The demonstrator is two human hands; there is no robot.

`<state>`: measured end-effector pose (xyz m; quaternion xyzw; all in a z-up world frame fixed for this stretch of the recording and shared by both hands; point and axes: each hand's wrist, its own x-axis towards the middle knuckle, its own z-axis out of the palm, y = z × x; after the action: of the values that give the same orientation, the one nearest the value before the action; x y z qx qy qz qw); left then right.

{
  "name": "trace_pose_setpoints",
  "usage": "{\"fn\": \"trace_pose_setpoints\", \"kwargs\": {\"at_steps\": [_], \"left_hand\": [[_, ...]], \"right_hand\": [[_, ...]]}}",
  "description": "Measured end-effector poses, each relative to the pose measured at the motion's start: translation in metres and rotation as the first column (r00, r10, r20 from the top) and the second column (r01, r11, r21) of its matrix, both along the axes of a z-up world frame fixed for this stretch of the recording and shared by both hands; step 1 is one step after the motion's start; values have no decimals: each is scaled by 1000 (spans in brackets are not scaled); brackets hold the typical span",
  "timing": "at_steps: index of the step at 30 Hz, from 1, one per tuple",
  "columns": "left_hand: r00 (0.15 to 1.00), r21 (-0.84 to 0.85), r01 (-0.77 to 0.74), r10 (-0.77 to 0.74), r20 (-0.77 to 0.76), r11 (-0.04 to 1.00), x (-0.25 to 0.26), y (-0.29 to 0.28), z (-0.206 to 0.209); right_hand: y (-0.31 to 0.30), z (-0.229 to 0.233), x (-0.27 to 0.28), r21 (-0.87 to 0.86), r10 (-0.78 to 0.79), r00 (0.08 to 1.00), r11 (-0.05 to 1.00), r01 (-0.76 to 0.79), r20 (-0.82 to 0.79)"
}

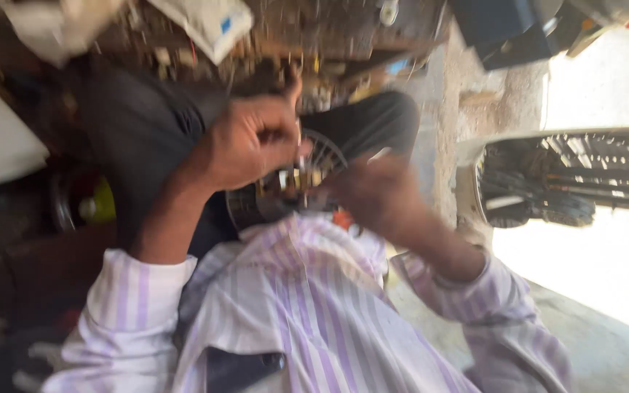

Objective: The person sits cross-legged on the floor and winds copper wire onto a small cylindrical component using a hand-cranked winding tool. The person repeatedly cranks the handle to rotate the component and winds the wire by hand, occasionally pausing to adjust the wire or inspect the component.

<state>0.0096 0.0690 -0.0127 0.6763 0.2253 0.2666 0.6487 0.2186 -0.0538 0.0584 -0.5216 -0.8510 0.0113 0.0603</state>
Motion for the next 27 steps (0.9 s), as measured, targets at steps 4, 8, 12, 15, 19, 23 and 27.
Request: {"fn": "trace_pose_setpoints", "kwargs": {"at_steps": [4,8,12,15,19,23,27], "left_hand": [[977,382,-133,57,204,914,6,-36,13],[983,669,-125,-2,186,733,13,-64,54],[986,834,108,51,-161,541,-12,-95,39],[971,891,111,142,-191,441,-29,-107,9],[988,855,-86,154,7,512,-29,-102,9],[939,285,-283,325,-111,916,6,-63,25],[967,385,110,-10,-254,916,17,9,15]], "right_hand": [[-11,5,30,49,-197,801,961,272,-566],[-4,13,61,164,-172,830,940,299,-531],[8,-14,57,-43,-198,791,976,213,-579],[19,-58,45,-190,-286,685,958,214,-670],[53,-98,42,-160,-285,685,957,242,-670],[64,-73,36,158,-151,852,952,262,-501],[30,-9,-11,110,3,933,993,39,-360]]}}
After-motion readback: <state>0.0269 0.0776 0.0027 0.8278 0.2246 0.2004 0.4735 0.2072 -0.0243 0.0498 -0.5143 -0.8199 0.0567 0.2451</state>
